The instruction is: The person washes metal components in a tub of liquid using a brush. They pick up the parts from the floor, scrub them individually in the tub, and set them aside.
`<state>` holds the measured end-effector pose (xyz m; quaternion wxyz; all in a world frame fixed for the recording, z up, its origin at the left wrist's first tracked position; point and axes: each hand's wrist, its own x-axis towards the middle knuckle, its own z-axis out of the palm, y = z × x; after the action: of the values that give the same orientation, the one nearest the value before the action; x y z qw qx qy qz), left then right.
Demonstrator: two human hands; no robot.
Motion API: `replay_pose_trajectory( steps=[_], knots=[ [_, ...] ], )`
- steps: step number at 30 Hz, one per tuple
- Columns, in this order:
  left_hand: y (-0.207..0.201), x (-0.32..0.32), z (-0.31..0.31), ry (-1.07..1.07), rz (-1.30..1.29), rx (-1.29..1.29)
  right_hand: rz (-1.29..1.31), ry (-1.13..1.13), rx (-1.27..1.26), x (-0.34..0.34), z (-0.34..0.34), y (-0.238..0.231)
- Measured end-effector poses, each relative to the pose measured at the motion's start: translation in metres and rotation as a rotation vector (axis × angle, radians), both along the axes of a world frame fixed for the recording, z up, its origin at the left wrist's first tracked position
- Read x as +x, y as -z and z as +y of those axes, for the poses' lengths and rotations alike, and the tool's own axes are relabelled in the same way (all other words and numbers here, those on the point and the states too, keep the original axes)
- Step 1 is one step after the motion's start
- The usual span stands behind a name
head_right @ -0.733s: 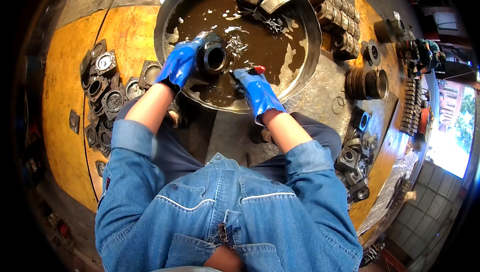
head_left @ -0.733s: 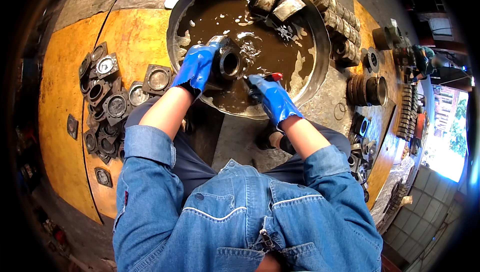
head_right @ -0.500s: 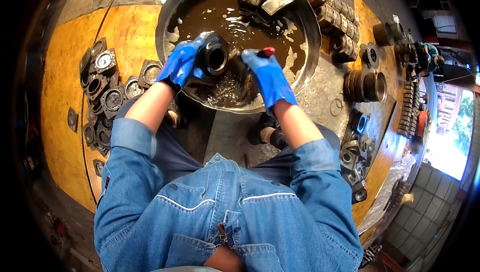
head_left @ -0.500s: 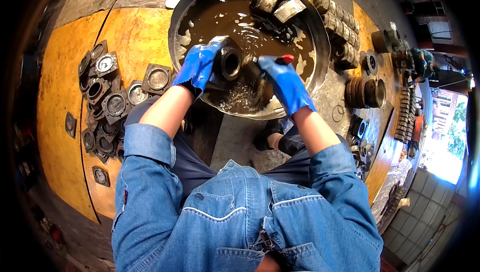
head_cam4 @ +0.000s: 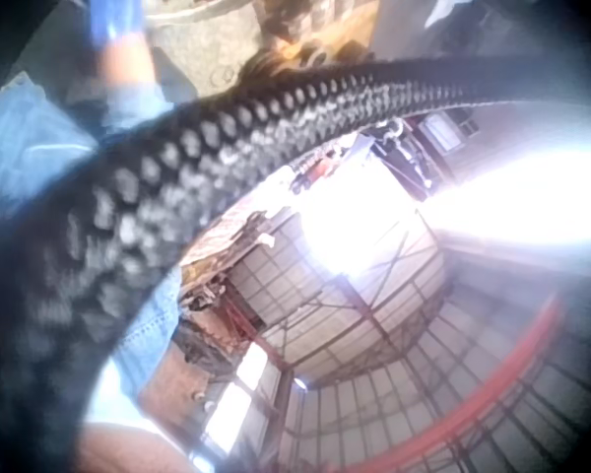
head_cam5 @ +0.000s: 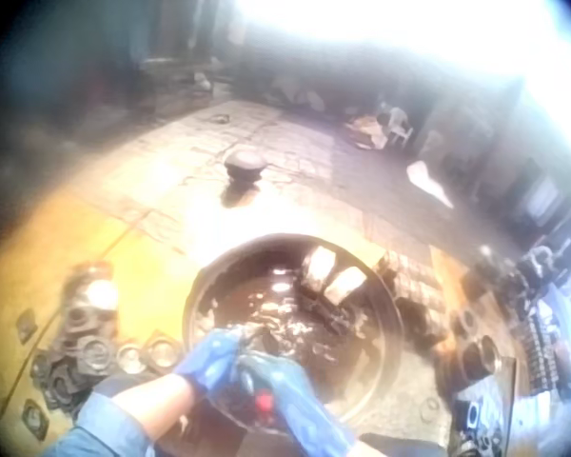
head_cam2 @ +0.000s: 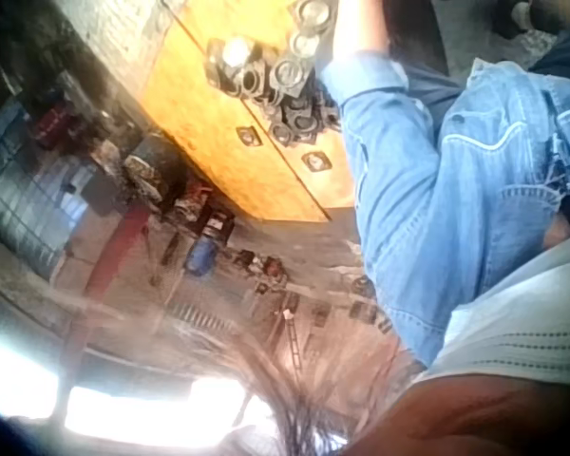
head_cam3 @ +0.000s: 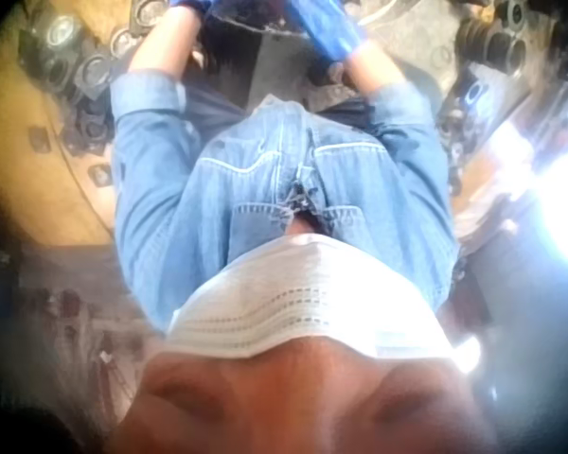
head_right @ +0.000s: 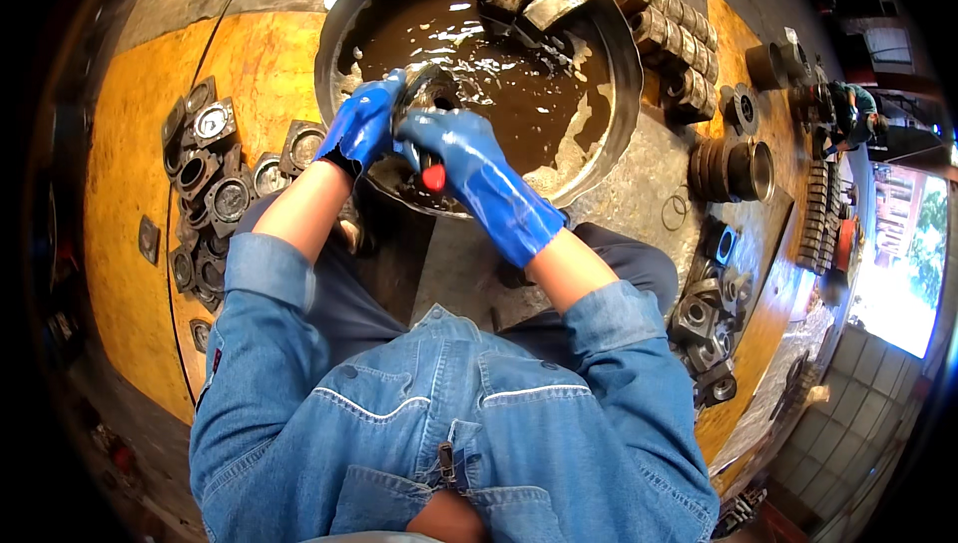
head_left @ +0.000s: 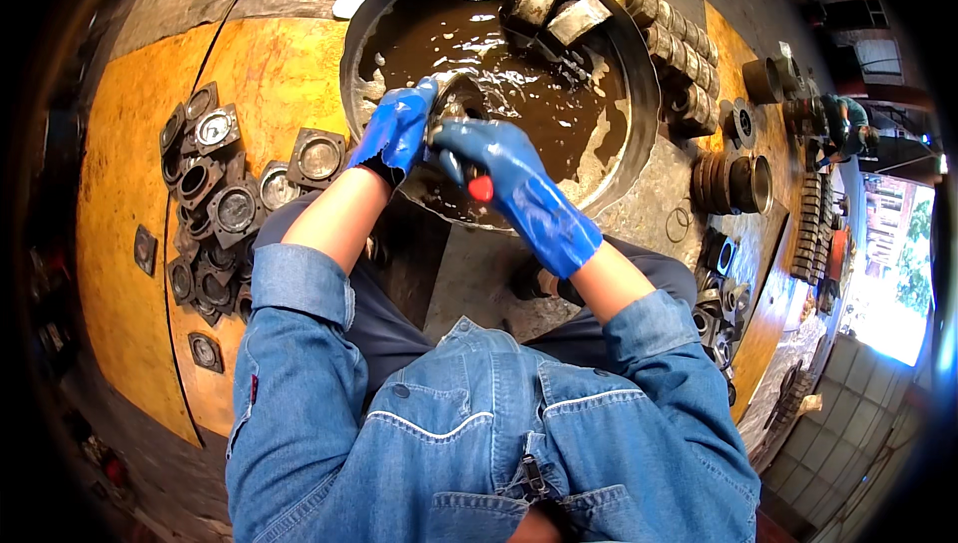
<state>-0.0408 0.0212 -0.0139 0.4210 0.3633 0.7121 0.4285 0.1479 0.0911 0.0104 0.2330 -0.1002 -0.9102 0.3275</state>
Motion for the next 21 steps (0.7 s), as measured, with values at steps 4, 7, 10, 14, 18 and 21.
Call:
replay_pose_trajectory(
  steps=[4, 7, 10, 14, 18, 21],
  knots=[
    [-0.019, 0.005, 0.007, -0.009, -0.141, -0.067, -0.184, -0.078, 0.106, 0.038, -0.012, 0.005],
    [-0.027, 0.012, 0.006, 0.007, -0.198, -0.013, -0.227, -0.075, 0.080, 0.050, -0.009, 0.011],
    [-0.018, 0.018, 0.015, -0.027, -0.334, -0.044, -0.260, -0.093, 0.069, 0.056, -0.002, 0.018],
    [-0.012, 0.017, 0.036, 0.002, -0.207, -0.139, -0.478, 0.093, 0.033, 0.083, 0.013, 0.034],
    [-0.007, 0.021, 0.052, 0.042, -0.092, -0.151, -0.314, 0.725, -0.806, 0.086, 0.030, 0.038],
    [-0.011, 0.026, 0.056, 0.038, -0.044, -0.166, 0.080, 0.797, -1.477, 0.090, 0.035, 0.011]
  ],
)
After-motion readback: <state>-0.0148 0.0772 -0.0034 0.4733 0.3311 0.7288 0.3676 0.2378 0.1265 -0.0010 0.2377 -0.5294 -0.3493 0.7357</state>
